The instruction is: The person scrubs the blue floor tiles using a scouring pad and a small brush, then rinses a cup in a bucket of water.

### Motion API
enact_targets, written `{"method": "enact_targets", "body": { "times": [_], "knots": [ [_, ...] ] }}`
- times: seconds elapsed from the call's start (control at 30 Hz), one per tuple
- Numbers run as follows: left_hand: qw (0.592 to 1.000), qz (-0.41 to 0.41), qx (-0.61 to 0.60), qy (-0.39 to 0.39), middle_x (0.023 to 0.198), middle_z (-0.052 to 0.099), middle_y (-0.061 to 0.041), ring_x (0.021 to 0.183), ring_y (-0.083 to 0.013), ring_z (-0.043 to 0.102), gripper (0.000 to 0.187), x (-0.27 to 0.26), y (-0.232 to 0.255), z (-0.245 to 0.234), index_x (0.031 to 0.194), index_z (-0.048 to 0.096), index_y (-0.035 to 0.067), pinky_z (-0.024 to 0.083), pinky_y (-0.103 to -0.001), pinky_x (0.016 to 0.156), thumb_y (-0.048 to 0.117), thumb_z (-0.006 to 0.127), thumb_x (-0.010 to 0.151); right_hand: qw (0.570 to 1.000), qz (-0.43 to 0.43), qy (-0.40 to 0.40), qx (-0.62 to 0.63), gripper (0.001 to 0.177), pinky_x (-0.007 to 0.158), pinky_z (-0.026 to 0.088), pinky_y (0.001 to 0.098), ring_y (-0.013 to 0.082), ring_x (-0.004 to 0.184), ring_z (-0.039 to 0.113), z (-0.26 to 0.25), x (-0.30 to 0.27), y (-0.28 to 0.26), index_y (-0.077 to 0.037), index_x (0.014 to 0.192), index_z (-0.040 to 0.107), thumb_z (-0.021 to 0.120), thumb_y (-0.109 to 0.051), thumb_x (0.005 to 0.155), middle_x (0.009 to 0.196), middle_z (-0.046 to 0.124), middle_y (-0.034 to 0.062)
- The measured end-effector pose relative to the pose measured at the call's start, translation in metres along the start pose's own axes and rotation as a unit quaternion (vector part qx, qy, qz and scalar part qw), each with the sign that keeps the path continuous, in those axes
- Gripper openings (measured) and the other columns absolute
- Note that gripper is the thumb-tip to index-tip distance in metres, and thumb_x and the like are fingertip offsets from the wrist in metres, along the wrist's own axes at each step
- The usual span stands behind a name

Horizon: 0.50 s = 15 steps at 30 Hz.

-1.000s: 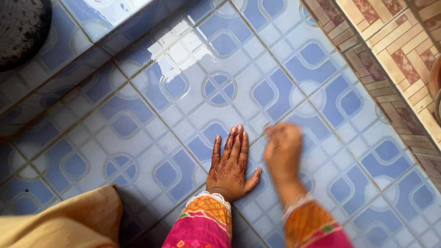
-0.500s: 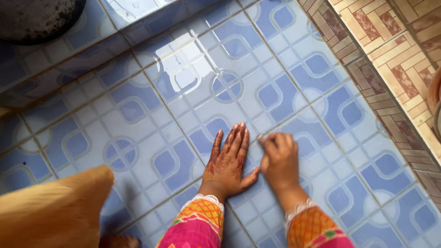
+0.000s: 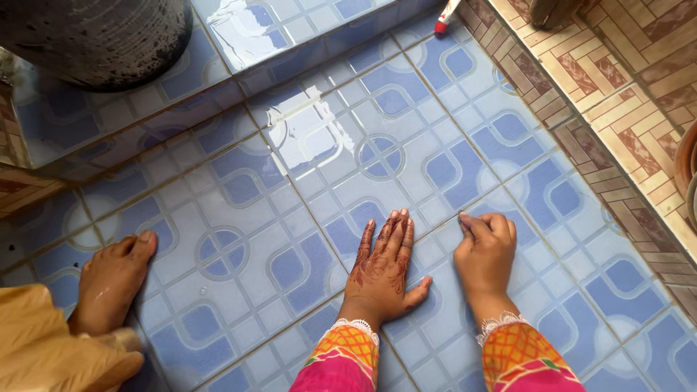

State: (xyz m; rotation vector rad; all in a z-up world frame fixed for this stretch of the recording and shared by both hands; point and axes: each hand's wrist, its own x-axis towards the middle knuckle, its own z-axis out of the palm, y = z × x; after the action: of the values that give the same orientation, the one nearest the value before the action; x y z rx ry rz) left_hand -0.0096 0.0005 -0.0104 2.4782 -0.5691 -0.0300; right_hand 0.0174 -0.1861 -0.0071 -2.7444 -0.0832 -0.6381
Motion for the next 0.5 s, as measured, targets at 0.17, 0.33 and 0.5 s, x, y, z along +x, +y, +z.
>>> {"method": "enact_targets", "body": {
  "times": [0.17,0.33,0.5],
  "knots": [
    [0.999,-0.018,0.004,0.029,0.171,0.022,-0.011,0.159,-0.0245,0.016,0.094,-0.013,0.002,-0.005,0.163,0.023,0.003,0.005,-0.048,0.128,0.053,0.057,0.091,0.999,-0.017,-0.027,0.033,0.006,0.087,0.049,0.0448,0.0334,0.094,0.059,0.003,-0.021,-0.03,-0.004,0.088,0.072,0.072,0.0,0.084,0.092,0.063,0.0109],
    [0.998,-0.057,-0.007,0.028,0.169,0.021,-0.01,0.156,-0.0272,0.014,0.09,-0.046,0.001,-0.014,0.162,0.024,0.011,0.004,-0.052,0.123,0.054,0.058,0.09,0.998,0.055,0.011,0.009,0.018,0.087,0.048,0.0436,0.0333,0.096,0.058,-0.005,-0.001,-0.015,-0.006,0.102,0.075,0.071,0.004,0.088,0.098,0.064,0.011],
    [0.997,-0.073,0.006,0.002,0.168,0.017,-0.008,0.155,-0.0261,0.01,0.093,-0.031,-0.003,-0.015,0.16,0.022,0.012,0.001,-0.053,0.122,0.053,0.058,0.086,0.997,-0.051,-0.047,0.046,0.036,0.088,0.049,0.0448,0.0342,0.095,0.059,-0.006,-0.012,-0.032,-0.007,0.101,0.077,0.066,0.008,0.071,0.096,0.063,0.0128]
  ]
}}
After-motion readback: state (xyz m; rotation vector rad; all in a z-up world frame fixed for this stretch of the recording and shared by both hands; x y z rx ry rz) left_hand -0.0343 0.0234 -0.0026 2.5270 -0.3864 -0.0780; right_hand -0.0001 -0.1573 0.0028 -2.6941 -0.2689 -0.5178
